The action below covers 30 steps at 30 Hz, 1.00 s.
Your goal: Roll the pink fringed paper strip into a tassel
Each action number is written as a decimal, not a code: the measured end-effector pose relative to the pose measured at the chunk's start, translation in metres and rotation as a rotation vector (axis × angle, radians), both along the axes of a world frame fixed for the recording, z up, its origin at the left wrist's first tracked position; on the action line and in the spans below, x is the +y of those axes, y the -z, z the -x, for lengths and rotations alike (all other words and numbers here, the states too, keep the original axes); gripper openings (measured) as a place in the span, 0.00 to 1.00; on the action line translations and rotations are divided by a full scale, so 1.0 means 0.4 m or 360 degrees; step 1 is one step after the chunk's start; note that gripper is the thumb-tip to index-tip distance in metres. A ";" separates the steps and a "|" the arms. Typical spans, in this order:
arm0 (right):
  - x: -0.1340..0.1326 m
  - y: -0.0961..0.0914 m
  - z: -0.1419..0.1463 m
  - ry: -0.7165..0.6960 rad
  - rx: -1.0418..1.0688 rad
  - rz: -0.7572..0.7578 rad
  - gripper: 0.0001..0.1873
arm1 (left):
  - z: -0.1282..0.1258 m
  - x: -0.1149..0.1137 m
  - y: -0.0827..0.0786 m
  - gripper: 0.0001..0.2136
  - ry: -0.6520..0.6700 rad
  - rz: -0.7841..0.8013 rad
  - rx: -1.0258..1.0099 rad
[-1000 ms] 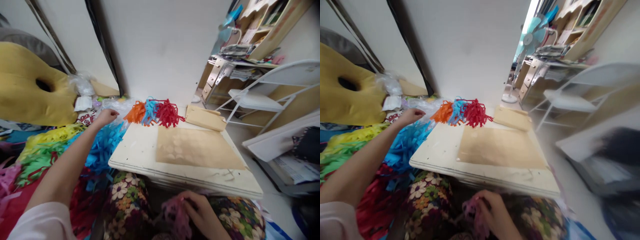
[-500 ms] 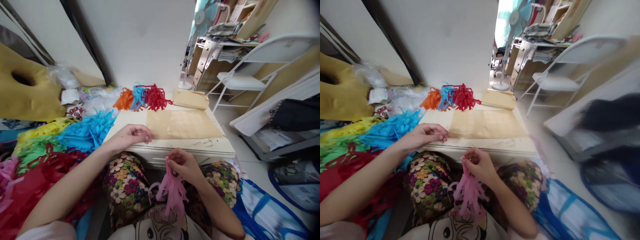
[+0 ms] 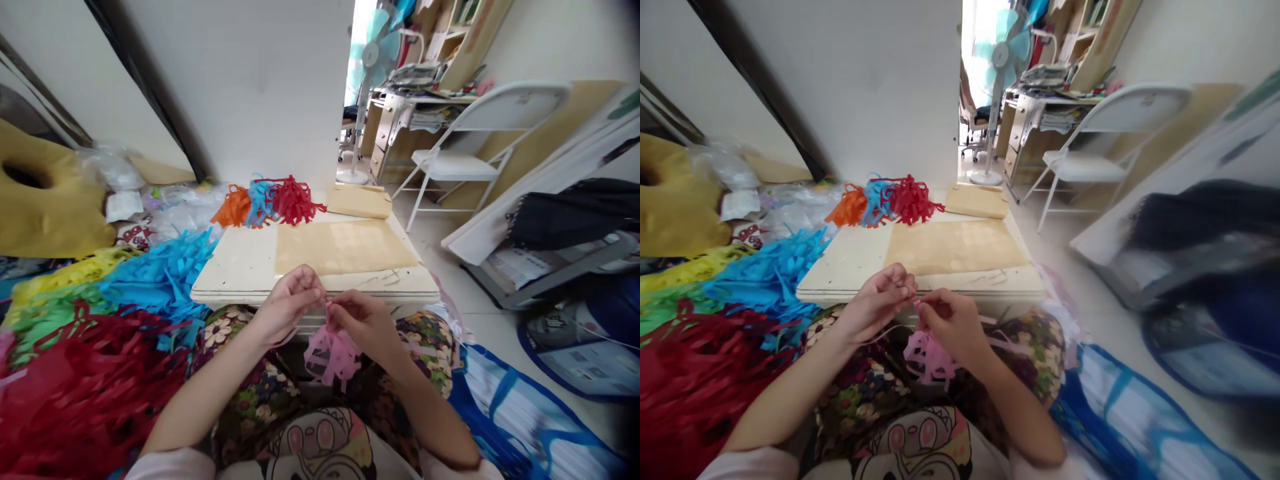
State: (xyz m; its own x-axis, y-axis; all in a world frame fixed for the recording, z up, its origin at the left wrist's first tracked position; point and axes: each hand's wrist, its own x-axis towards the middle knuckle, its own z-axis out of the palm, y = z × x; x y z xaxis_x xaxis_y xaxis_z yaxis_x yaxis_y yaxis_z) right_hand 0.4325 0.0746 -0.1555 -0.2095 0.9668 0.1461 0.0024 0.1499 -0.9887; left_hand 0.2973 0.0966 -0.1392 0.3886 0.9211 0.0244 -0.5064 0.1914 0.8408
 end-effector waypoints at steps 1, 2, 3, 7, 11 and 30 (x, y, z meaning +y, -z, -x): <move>0.000 -0.001 0.001 0.0015 -0.0033 -0.0019 0.08 | -0.007 -0.004 0.001 0.10 -0.0012 -0.0005 -0.0037; 0.001 -0.002 0.002 0.0047 -0.0065 -0.0052 0.08 | -0.013 -0.006 0.002 0.11 -0.0023 -0.0005 -0.0059; 0.001 -0.004 0.004 0.0098 -0.0097 -0.0097 0.08 | -0.019 -0.008 0.004 0.12 -0.0038 -0.0003 -0.0071; 0.006 -0.013 0.012 0.0351 -0.0251 -0.0283 0.07 | -0.037 -0.004 0.009 0.13 -0.0231 -0.0039 -0.0094; 0.011 -0.013 0.021 0.0566 -0.0373 -0.0438 0.05 | -0.045 0.010 0.013 0.10 -0.0379 0.0098 -0.0119; 0.031 -0.004 0.016 0.0716 -0.0489 -0.0644 0.03 | -0.047 0.029 0.053 0.04 -0.0425 -0.0090 0.0101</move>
State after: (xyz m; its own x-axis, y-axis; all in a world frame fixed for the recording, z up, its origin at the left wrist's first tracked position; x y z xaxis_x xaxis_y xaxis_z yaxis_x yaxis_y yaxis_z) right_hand 0.4259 0.0870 -0.1541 0.1104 0.8513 0.5130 0.4229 0.4269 -0.7993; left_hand 0.3162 0.1083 -0.1603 0.1350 0.9889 0.0623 -0.4785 0.0101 0.8780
